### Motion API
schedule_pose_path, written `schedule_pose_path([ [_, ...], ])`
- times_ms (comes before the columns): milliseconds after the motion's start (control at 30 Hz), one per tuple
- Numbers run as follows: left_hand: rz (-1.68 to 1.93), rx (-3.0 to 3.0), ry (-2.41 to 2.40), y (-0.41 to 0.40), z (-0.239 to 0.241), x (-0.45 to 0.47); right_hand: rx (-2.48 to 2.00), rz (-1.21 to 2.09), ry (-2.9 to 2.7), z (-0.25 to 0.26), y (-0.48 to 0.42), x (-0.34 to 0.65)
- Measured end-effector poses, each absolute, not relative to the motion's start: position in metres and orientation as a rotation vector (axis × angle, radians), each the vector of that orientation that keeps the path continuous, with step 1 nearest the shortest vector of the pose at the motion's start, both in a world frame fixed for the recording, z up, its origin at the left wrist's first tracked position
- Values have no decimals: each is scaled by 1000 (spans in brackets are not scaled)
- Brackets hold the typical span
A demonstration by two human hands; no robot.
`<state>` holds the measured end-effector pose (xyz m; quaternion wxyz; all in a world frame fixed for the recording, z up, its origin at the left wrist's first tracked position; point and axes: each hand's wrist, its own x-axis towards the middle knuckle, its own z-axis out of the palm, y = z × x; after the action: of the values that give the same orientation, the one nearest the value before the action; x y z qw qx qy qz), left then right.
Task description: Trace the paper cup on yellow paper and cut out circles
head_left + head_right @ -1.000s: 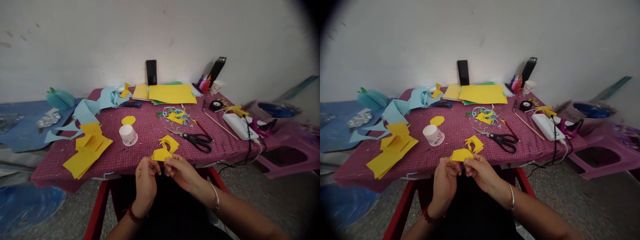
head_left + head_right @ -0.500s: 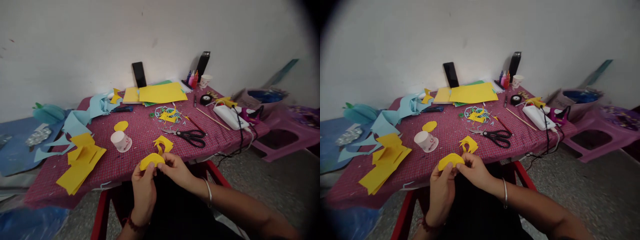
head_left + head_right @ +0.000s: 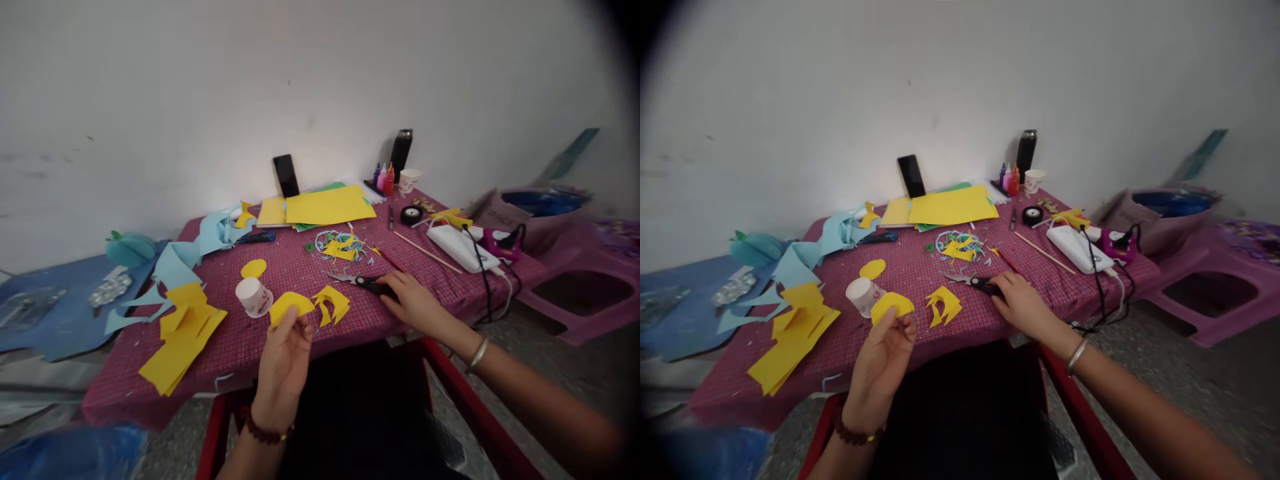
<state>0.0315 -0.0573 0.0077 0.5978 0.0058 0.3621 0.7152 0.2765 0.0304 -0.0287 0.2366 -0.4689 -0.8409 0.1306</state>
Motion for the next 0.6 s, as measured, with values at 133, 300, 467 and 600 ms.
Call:
schedule_pose_path([
  [133, 1694, -13, 861, -56, 22, 31, -1279, 328, -2402, -41, 45, 299],
  [300, 1757, 8, 833, -61, 28, 32, -1283, 365, -2502, -26, 48, 299],
  [467, 1828, 69, 784, -68, 27, 31, -1486, 423, -2450, -13, 58, 296],
  [600, 1862, 54, 816, -72, 27, 31, -1466, 573, -2320, -11, 47, 291],
])
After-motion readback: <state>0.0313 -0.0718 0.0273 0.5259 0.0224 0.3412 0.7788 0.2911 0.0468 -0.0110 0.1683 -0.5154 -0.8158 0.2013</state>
